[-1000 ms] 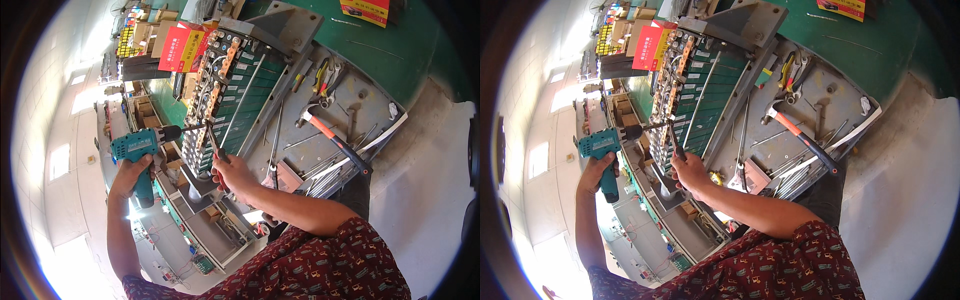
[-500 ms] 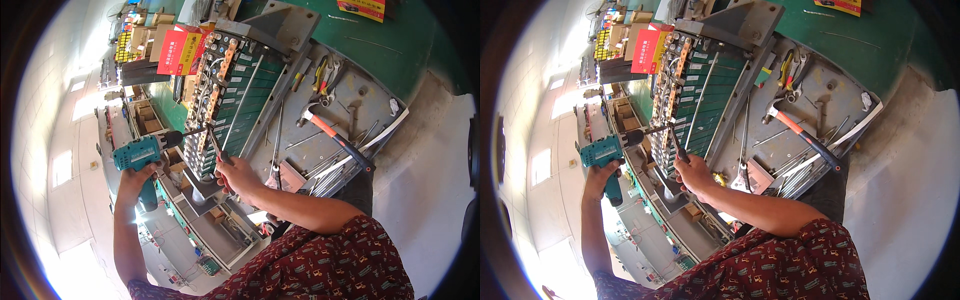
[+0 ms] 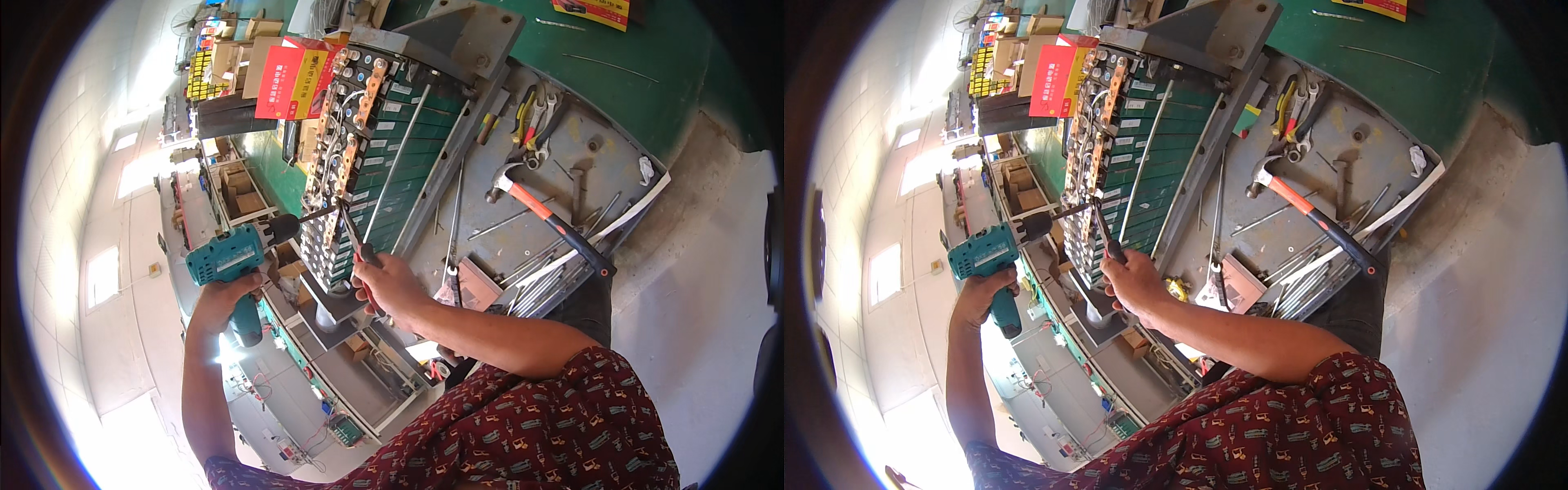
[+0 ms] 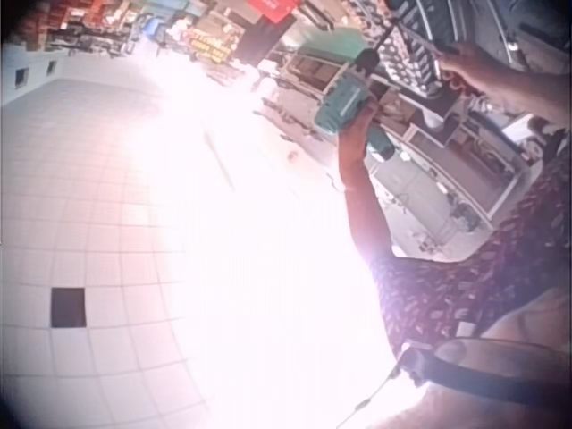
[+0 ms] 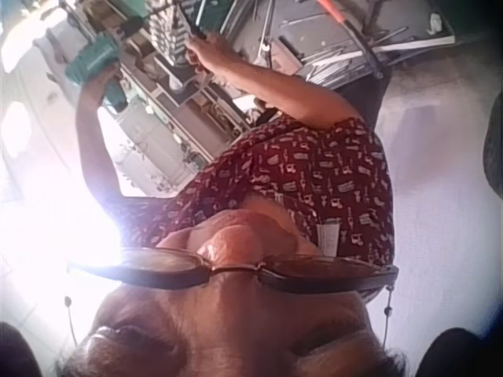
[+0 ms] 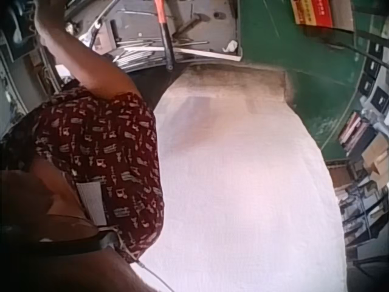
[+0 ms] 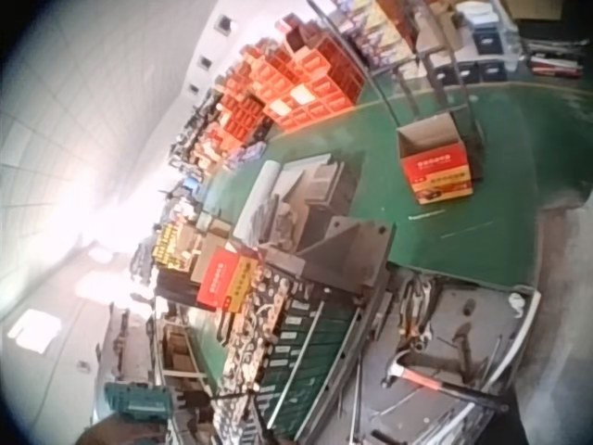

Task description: The person assembles an electrical component by hand-connecting wires to terminals on a metal frame. They use a cordless drill to tighten screws and pliers to manipulate the wires. The person works methodically across multiple connection points on the assembly.

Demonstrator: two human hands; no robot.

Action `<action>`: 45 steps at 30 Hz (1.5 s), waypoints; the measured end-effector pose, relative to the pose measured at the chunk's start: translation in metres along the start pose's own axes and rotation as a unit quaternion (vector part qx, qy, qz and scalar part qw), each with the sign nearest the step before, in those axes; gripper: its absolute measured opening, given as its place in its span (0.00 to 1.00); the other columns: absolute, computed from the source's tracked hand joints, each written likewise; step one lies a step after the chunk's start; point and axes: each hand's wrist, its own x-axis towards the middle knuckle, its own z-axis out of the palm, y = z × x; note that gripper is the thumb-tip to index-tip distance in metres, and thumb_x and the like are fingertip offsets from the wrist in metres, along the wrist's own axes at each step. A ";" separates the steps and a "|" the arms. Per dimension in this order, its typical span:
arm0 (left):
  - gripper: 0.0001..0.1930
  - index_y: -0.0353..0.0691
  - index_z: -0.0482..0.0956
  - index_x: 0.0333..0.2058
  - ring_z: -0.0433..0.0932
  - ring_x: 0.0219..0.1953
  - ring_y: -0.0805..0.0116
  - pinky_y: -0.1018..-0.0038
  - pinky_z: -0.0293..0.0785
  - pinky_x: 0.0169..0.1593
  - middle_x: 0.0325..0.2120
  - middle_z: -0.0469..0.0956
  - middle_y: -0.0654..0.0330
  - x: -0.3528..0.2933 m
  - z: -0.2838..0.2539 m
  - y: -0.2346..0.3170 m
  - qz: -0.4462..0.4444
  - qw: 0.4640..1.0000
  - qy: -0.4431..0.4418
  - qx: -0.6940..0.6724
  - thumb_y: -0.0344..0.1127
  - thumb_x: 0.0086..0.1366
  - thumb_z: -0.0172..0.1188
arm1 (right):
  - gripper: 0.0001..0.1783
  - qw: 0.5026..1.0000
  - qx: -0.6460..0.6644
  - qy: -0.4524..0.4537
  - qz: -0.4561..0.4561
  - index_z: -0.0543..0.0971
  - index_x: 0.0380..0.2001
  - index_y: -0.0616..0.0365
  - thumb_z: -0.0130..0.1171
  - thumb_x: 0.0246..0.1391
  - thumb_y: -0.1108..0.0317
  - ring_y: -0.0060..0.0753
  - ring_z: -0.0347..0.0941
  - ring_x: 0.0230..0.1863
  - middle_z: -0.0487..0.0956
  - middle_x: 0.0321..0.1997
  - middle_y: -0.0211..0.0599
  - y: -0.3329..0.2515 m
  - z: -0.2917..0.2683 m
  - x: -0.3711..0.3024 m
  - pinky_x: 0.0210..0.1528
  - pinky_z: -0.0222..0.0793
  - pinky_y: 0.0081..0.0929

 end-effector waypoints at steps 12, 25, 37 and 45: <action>0.13 0.38 0.80 0.42 0.81 0.28 0.68 0.68 0.79 0.36 0.28 0.81 0.61 -0.001 0.002 0.006 -0.011 1.000 -0.006 -0.007 0.31 0.60 0.71 | 0.12 1.000 -0.025 0.007 -0.002 0.76 0.40 0.53 0.57 0.68 0.56 0.21 0.74 0.31 0.74 0.29 0.24 -0.005 -0.002 0.000 0.27 0.73 0.28; 0.14 0.39 0.80 0.42 0.81 0.27 0.67 0.69 0.80 0.35 0.26 0.80 0.60 -0.002 0.006 0.007 -0.017 1.000 0.012 -0.015 0.33 0.59 0.71 | 0.13 0.997 -0.074 0.011 0.003 0.75 0.40 0.53 0.56 0.70 0.54 0.20 0.72 0.27 0.73 0.26 0.25 -0.014 -0.008 -0.001 0.26 0.71 0.28; 0.15 0.39 0.80 0.44 0.80 0.27 0.68 0.69 0.80 0.35 0.26 0.79 0.61 -0.002 0.005 0.003 -0.007 1.000 0.002 -0.012 0.33 0.60 0.70 | 0.15 0.995 -0.096 -0.005 0.016 0.76 0.41 0.54 0.56 0.71 0.53 0.22 0.74 0.34 0.76 0.35 0.27 -0.016 -0.009 0.001 0.27 0.74 0.26; 0.14 0.39 0.80 0.44 0.80 0.27 0.68 0.69 0.80 0.35 0.27 0.79 0.61 -0.003 0.005 0.006 -0.004 1.000 -0.004 -0.011 0.33 0.61 0.70 | 0.13 0.993 -0.109 0.005 0.041 0.76 0.44 0.56 0.57 0.71 0.57 0.24 0.74 0.35 0.76 0.36 0.29 -0.027 -0.007 0.000 0.27 0.73 0.27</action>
